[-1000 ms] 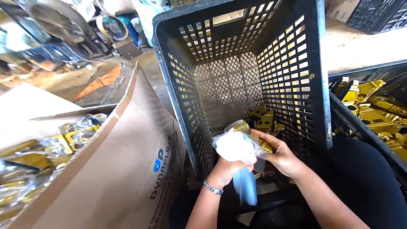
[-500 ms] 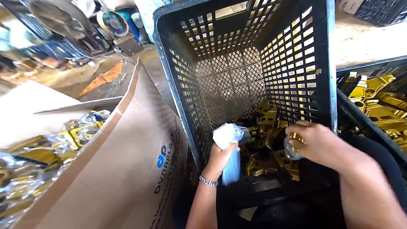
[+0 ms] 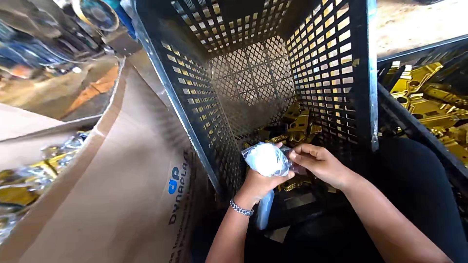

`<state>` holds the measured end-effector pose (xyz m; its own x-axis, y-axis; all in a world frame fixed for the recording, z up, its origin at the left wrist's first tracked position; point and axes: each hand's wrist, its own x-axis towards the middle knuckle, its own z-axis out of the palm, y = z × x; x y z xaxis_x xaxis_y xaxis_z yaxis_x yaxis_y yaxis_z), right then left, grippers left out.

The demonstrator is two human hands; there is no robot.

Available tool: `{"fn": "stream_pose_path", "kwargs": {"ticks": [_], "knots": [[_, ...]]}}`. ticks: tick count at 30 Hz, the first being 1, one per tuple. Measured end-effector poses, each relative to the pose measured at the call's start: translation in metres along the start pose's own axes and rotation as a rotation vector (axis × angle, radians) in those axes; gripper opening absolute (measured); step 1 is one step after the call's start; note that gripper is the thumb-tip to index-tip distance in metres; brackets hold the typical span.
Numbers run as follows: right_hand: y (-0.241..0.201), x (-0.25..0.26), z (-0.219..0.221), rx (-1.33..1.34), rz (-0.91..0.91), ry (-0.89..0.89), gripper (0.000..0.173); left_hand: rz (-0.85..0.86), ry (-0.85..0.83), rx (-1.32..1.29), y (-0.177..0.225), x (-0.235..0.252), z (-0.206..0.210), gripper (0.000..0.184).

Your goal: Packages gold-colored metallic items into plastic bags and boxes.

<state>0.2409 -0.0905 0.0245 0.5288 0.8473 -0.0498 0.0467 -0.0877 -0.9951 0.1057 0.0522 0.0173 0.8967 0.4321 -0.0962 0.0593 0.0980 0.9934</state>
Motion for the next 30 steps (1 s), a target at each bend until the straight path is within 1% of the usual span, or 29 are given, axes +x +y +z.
{"fn": "stream_pose_path", "kwargs": {"ticks": [1, 3, 4, 5, 6, 7, 8, 9, 10, 11, 12, 13, 14, 15, 16, 17, 18, 19, 21, 22, 23, 24, 25, 26, 27, 28, 29, 30], "knots": [[-0.001, 0.001, -0.005, -0.082, -0.040, -0.022, 0.019, -0.034, -0.019, -0.014, 0.000, -0.001, 0.001, 0.079], [0.000, 0.003, -0.008, -0.164, -0.042, -0.041, 0.016, -0.135, -0.036, -0.134, 0.003, -0.005, 0.008, 0.064], [0.002, 0.002, -0.006, -0.151, -0.013, -0.029, 0.017, -0.169, -0.065, -0.199, 0.005, -0.006, 0.009, 0.057], [0.003, 0.000, -0.003, -0.092, 0.026, -0.020, 0.018, -0.186, -0.089, -0.241, 0.006, -0.006, 0.010, 0.054], [0.004, -0.004, -0.001, -0.006, 0.057, -0.031, 0.017, -0.194, -0.076, -0.238, 0.008, -0.006, 0.010, 0.050], [0.005, -0.009, -0.001, 0.089, 0.072, -0.067, 0.012, -0.180, -0.008, -0.169, 0.009, -0.005, 0.009, 0.044], [0.006, -0.013, -0.003, 0.170, 0.071, -0.110, 0.007, -0.134, 0.110, -0.027, 0.009, -0.003, 0.005, 0.039], [0.008, -0.015, -0.005, 0.203, 0.061, -0.121, 0.008, -0.057, 0.261, 0.177, 0.008, 0.001, -0.002, 0.035], [0.009, -0.016, -0.006, 0.206, 0.051, -0.091, 0.008, 0.055, 0.418, 0.361, 0.003, 0.007, -0.011, 0.032], [0.009, -0.014, -0.006, 0.210, 0.050, -0.027, 0.011, 0.173, 0.527, 0.449, -0.003, 0.014, -0.025, 0.032], [0.007, -0.012, -0.005, 0.217, 0.055, 0.045, 0.019, 0.238, 0.553, 0.440, -0.004, 0.017, -0.034, 0.035], [0.005, -0.009, -0.003, 0.213, 0.053, 0.077, 0.026, 0.243, 0.504, 0.348, -0.002, 0.015, -0.034, 0.036], [0.001, -0.006, -0.001, 0.171, 0.034, 0.039, 0.028, 0.202, 0.394, 0.197, 0.002, 0.009, -0.026, 0.042], [-0.004, -0.001, 0.002, 0.098, 0.001, -0.060, 0.026, 0.144, 0.250, 0.029, 0.004, 0.003, -0.014, 0.044], [-0.011, 0.003, 0.005, 0.014, -0.022, -0.184, 0.022, 0.098, 0.108, -0.109, 0.004, -0.001, -0.002, 0.039], [-0.016, 0.006, 0.005, -0.065, -0.030, -0.276, 0.020, 0.075, 0.029, -0.178, 0.002, -0.003, 0.004, 0.031], [-0.017, 0.009, 0.001, -0.074, -0.034, -0.302, 0.019, 0.107, 0.020, -0.165, 0.001, -0.002, 0.002, 0.026], [-0.013, 0.012, -0.004, -0.040, -0.052, -0.256, 0.023, 0.169, 0.070, -0.074, 0.001, 0.001, -0.006, 0.025], [0.005, 0.018, -0.013, -0.015, -0.053, -0.037, 0.025, 0.281, 0.254, 0.169, -0.003, 0.008, -0.029, 0.031], [0.020, 0.020, -0.013, -0.110, -0.007, 0.028, 0.018, 0.289, 0.335, 0.271, -0.008, 0.008, -0.034, 0.035], [0.039, 0.018, -0.010, -0.281, 0.066, -0.004, 0.020, 0.285, 0.380, 0.351, -0.013, 0.007, -0.035, 0.044], [0.061, 0.016, -0.002, -0.480, 0.146, -0.107, 0.032, 0.279, 0.412, 0.398, -0.016, 0.008, -0.035, 0.049], [0.082, 0.013, 0.010, -0.661, 0.227, -0.254, 0.043, 0.271, 0.437, 0.412, -0.018, 0.009, -0.034, 0.051], [0.102, 0.010, 0.024, -0.785, 0.304, -0.395, 0.047, 0.262, 0.458, 0.403, -0.017, 0.011, -0.033, 0.053], [0.122, 0.006, 0.036, -0.857, 0.331, -0.465, 0.047, 0.255, 0.475, 0.385, -0.016, 0.012, -0.032, 0.056], [0.136, 0.003, 0.042, -0.879, 0.339, -0.477, 0.042, 0.252, 0.495, 0.376, -0.015, 0.013, -0.031, 0.060], [0.142, 0.001, 0.042, -0.852, 0.342, -0.444, 0.039, 0.268, 0.515, 0.379, -0.016, 0.014, -0.031, 0.061], [0.141, 0.002, 0.036, -0.766, 0.339, -0.374, 0.036, 0.300, 0.530, 0.396, -0.018, 0.016, -0.031, 0.059]]}}
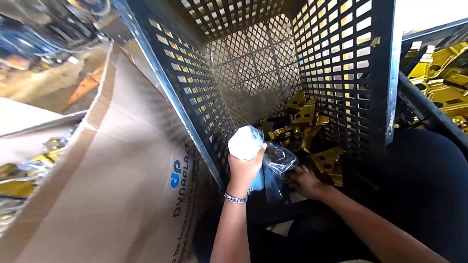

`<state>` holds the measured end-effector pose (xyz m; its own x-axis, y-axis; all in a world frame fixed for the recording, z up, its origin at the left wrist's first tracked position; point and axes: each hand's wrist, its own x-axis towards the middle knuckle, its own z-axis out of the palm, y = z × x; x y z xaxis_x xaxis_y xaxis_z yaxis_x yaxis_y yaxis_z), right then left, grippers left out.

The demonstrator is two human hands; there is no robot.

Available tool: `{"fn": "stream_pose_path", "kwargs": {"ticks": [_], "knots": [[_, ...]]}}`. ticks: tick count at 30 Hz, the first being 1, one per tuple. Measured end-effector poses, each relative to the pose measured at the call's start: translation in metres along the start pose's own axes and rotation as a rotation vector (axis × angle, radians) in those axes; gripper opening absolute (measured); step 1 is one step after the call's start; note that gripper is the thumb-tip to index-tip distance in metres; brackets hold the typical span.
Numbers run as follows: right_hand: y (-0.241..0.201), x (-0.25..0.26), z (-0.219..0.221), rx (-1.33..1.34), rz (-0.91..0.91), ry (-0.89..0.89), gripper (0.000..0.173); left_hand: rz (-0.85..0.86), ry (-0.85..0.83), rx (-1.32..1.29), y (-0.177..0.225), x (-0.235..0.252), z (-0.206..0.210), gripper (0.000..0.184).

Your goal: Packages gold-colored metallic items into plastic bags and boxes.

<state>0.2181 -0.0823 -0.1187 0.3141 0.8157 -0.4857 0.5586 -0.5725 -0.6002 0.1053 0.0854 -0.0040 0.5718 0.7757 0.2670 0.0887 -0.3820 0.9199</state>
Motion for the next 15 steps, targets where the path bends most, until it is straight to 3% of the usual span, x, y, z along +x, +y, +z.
{"fn": "stream_pose_path", "kwargs": {"ticks": [3, 5, 7, 9, 10, 11, 13, 15], "knots": [[-0.005, -0.023, -0.047, 0.572, -0.033, 0.341, 0.036, 0.098, 0.008, 0.088, -0.003, -0.003, 0.002, 0.051], [-0.016, -0.046, -0.087, 0.857, -0.089, 0.455, 0.042, 0.127, 0.002, 0.135, -0.002, -0.004, 0.008, 0.046], [-0.028, -0.068, -0.112, 1.019, -0.230, 0.352, 0.053, 0.142, -0.001, 0.137, -0.001, -0.005, 0.014, 0.044], [-0.046, -0.080, -0.117, 1.103, -0.285, 0.087, 0.054, 0.037, -0.030, 0.086, 0.007, -0.010, 0.019, 0.050], [-0.056, -0.079, -0.114, 1.046, -0.263, 0.050, 0.052, -0.072, -0.059, 0.011, 0.014, -0.013, 0.022, 0.053], [-0.064, -0.074, -0.106, 0.919, -0.247, 0.121, 0.050, -0.193, -0.086, -0.115, 0.022, -0.015, 0.023, 0.055], [-0.071, -0.057, -0.089, 0.407, -0.243, 0.415, 0.044, -0.404, -0.082, -0.383, 0.040, -0.017, 0.021, 0.051], [-0.079, -0.044, -0.079, -0.021, -0.239, 0.428, 0.039, -0.467, -0.064, -0.452, 0.048, -0.019, 0.015, 0.040]]}}
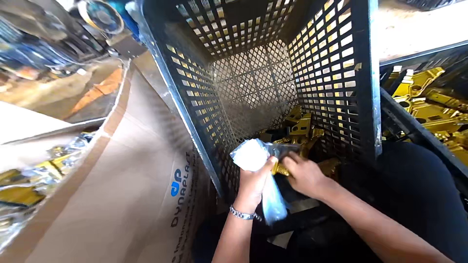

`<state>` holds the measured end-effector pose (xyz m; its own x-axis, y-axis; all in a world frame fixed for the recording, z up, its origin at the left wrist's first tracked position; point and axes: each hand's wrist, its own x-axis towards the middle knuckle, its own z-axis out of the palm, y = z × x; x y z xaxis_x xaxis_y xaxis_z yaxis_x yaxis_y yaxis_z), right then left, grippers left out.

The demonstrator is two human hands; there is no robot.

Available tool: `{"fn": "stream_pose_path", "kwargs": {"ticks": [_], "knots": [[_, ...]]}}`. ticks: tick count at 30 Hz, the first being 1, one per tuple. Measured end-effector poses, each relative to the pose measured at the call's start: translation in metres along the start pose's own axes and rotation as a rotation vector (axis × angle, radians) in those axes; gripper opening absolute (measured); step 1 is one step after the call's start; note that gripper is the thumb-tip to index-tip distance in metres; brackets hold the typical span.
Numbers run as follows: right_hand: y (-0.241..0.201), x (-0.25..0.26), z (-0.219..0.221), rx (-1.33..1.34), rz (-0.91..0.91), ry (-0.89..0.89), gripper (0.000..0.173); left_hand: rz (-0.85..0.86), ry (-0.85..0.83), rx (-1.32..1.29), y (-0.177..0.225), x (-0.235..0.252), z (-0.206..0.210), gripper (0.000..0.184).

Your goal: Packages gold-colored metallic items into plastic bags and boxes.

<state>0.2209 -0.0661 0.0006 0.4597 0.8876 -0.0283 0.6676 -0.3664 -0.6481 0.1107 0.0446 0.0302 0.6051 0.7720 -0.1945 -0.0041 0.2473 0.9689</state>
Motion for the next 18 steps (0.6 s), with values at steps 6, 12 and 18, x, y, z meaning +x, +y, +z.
{"fn": "stream_pose_path", "kwargs": {"ticks": [6, 12, 18], "knots": [[-0.002, 0.029, 0.003, 0.467, 0.153, -0.145, 0.089, 0.513, -0.009, 0.587, -0.034, 0.015, -0.015, 0.064], [0.000, 0.021, 0.001, 0.967, 0.058, 0.159, 0.072, 0.504, -0.161, 0.461, -0.016, 0.002, -0.010, 0.046], [0.026, 0.002, -0.043, 0.237, 0.090, 0.074, 0.047, 0.061, -0.177, 0.041, 0.004, 0.007, -0.030, 0.025]]}}
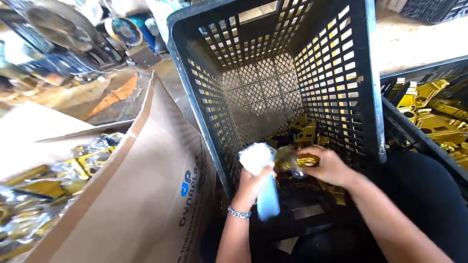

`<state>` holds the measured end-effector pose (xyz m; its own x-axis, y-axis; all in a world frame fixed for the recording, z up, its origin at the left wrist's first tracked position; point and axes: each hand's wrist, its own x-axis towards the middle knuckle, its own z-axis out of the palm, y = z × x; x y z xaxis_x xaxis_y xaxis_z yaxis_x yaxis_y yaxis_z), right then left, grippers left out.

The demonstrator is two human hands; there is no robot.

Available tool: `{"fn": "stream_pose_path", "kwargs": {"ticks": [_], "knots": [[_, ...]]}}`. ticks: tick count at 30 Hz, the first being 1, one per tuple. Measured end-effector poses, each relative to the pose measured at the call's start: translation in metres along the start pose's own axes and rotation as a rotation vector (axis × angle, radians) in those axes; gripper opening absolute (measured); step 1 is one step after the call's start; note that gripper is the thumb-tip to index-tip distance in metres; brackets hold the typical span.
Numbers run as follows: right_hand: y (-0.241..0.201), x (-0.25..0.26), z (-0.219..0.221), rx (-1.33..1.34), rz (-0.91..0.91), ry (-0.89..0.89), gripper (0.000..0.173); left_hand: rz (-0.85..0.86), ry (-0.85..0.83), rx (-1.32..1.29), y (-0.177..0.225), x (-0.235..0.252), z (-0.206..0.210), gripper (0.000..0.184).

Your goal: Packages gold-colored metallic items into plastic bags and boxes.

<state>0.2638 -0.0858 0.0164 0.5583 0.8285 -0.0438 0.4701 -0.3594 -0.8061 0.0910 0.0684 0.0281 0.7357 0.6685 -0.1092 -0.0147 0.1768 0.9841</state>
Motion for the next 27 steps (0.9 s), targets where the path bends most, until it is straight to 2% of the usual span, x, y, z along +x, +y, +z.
{"fn": "stream_pose_path", "kwargs": {"ticks": [2, 3, 4, 6, 7, 8, 9, 10, 11, 13, 14, 16, 18, 19, 21, 23, 24, 26, 27], "knots": [[-0.018, -0.007, -0.037, -0.347, 0.089, -0.245, 0.039, -0.068, 0.162, 0.034, 0.009, 0.007, -0.011, 0.018], [-0.029, -0.016, -0.052, -0.430, 0.038, -0.288, 0.035, -0.071, 0.202, 0.077, 0.008, 0.007, -0.013, 0.022], [-0.039, -0.028, -0.065, -0.393, -0.135, -0.216, 0.032, -0.041, 0.215, 0.125, 0.005, 0.007, -0.014, 0.031], [-0.053, -0.032, -0.072, 0.011, -0.616, 0.056, 0.036, 0.079, 0.202, 0.226, -0.004, 0.008, -0.011, 0.054], [-0.068, -0.027, -0.068, 0.296, -0.733, 0.052, 0.047, 0.125, 0.199, 0.261, -0.008, 0.009, -0.007, 0.060], [-0.079, -0.020, -0.061, 0.452, -0.750, 0.024, 0.061, 0.161, 0.181, 0.286, -0.013, 0.009, -0.003, 0.065], [-0.080, -0.012, -0.048, 0.472, -0.661, 0.047, 0.069, 0.197, 0.165, 0.304, -0.018, 0.009, 0.001, 0.067], [-0.074, -0.003, -0.033, 0.389, -0.498, 0.078, 0.069, 0.226, 0.148, 0.324, -0.022, 0.008, 0.004, 0.070], [-0.063, 0.004, -0.017, 0.285, -0.314, 0.042, 0.057, 0.251, 0.130, 0.337, -0.025, 0.006, 0.009, 0.071], [-0.040, 0.008, 0.011, 0.232, -0.111, -0.031, 0.027, 0.287, 0.080, 0.325, -0.026, 0.004, 0.014, 0.066], [-0.032, 0.006, 0.018, 0.292, -0.058, -0.019, 0.022, 0.282, 0.036, 0.269, -0.026, 0.005, 0.015, 0.064], [-0.027, -0.004, 0.027, 0.468, 0.041, 0.044, 0.022, 0.129, -0.108, 0.070, -0.018, -0.001, 0.018, 0.062], [-0.026, -0.016, 0.033, 0.645, 0.099, 0.030, 0.020, -0.073, -0.231, -0.117, -0.005, -0.007, 0.021, 0.054], [-0.023, -0.022, 0.032, 0.736, 0.075, -0.029, 0.016, -0.103, -0.243, -0.150, -0.002, -0.006, 0.021, 0.047], [-0.014, -0.030, 0.023, 0.812, -0.010, -0.164, 0.008, 0.016, -0.075, 0.046, -0.001, 0.004, 0.016, 0.031], [-0.012, -0.030, 0.015, 0.752, 0.004, -0.114, 0.008, 0.265, 0.171, 0.388, -0.017, 0.024, -0.001, 0.035], [-0.013, -0.027, 0.012, 0.741, 0.046, -0.044, 0.016, 0.324, 0.232, 0.465, -0.021, 0.030, -0.009, 0.037], [-0.018, -0.020, 0.005, 0.669, 0.095, 0.018, 0.030, 0.238, 0.163, 0.347, -0.014, 0.024, -0.006, 0.034], [-0.022, -0.017, 0.001, 0.584, 0.077, -0.043, 0.030, 0.148, 0.024, 0.184, -0.010, 0.015, 0.003, 0.033]]}}
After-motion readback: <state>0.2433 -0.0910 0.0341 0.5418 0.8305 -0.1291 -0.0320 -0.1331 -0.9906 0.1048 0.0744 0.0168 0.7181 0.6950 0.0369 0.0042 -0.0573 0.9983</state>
